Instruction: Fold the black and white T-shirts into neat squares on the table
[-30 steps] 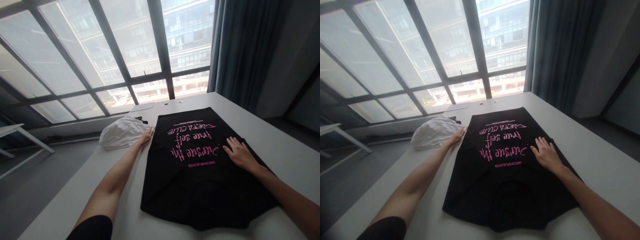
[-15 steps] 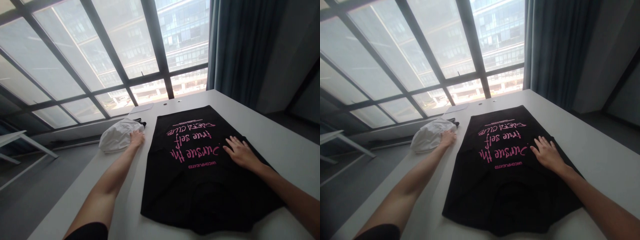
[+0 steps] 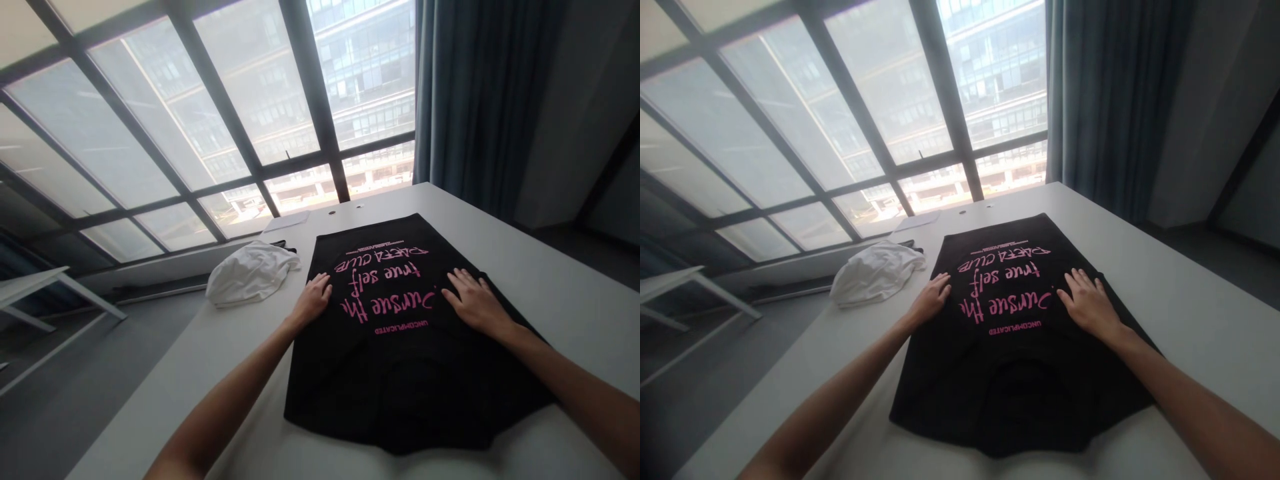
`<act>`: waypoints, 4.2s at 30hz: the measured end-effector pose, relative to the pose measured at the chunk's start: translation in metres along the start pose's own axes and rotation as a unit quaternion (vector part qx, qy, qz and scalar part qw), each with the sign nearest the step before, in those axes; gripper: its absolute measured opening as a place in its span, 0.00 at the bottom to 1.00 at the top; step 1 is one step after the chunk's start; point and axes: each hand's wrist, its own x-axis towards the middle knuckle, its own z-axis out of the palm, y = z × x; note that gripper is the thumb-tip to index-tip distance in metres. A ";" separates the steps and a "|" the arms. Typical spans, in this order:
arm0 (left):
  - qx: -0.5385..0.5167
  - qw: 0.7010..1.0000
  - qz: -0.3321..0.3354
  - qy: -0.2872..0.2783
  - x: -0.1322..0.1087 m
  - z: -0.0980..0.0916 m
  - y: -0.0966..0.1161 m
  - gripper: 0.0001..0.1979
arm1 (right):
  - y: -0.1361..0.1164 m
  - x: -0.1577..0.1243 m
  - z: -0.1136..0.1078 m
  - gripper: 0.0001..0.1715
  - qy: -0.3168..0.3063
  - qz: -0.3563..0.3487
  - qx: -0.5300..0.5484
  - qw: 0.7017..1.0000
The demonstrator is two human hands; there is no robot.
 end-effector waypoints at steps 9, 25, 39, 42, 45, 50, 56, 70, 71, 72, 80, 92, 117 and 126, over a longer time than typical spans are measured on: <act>0.034 0.998 0.021 -0.042 -0.035 0.014 0.024 0.34 | -0.003 -0.001 -0.006 0.38 -0.004 -0.012 -0.006 1.000; 0.009 0.998 -0.024 -0.061 -0.084 0.007 0.042 0.36 | -0.019 -0.006 -0.010 0.38 -0.040 -0.042 -0.004 0.998; -0.008 0.998 -0.039 -0.056 -0.109 0.005 0.037 0.38 | -0.029 -0.010 -0.007 0.40 -0.042 -0.038 0.006 0.998; -0.003 0.997 -0.039 -0.066 -0.110 0.009 0.035 0.39 | -0.028 -0.009 -0.007 0.41 -0.032 -0.036 0.005 0.999; 0.009 0.999 -0.041 -0.024 -0.107 0.004 0.031 0.37 | -0.024 -0.008 -0.006 0.42 -0.012 -0.035 -0.001 0.999; 0.017 0.994 -0.099 -0.049 -0.100 0.002 0.009 0.33 | -0.017 -0.009 -0.003 0.41 -0.046 -0.007 -0.017 0.999; -0.001 0.993 -0.115 0.035 -0.090 0.004 -0.009 0.31 | 0.001 0.004 -0.016 0.42 -0.024 0.009 -0.005 1.000; 0.034 0.995 -0.079 0.041 -0.087 0.003 -0.005 0.32 | 0.015 0.009 -0.025 0.43 -0.020 0.028 -0.005 0.999; 0.030 0.997 -0.063 0.038 -0.088 0.004 -0.002 0.32 | 0.012 0.008 -0.026 0.43 -0.030 0.026 -0.003 0.999; 0.026 0.998 -0.050 0.022 -0.089 0.005 0.000 0.32 | 0.009 0.007 -0.027 0.43 -0.046 0.026 -0.002 0.999; 0.004 1.000 0.004 -0.001 -0.098 -0.002 0.026 0.32 | -0.011 -0.001 -0.031 0.39 -0.012 -0.023 0.041 0.999; -0.047 0.987 0.146 -0.049 -0.122 -0.019 0.098 0.32 | -0.044 -0.016 -0.026 0.36 0.000 -0.110 0.070 0.991; -0.237 0.873 0.298 -0.306 -0.144 -0.049 0.140 0.09 | -0.045 -0.015 -0.030 0.35 -0.019 -0.101 0.101 0.990; -0.227 0.882 0.268 -0.314 -0.143 -0.049 0.138 0.05 | -0.074 -0.060 -0.049 0.30 0.006 -0.176 0.100 0.979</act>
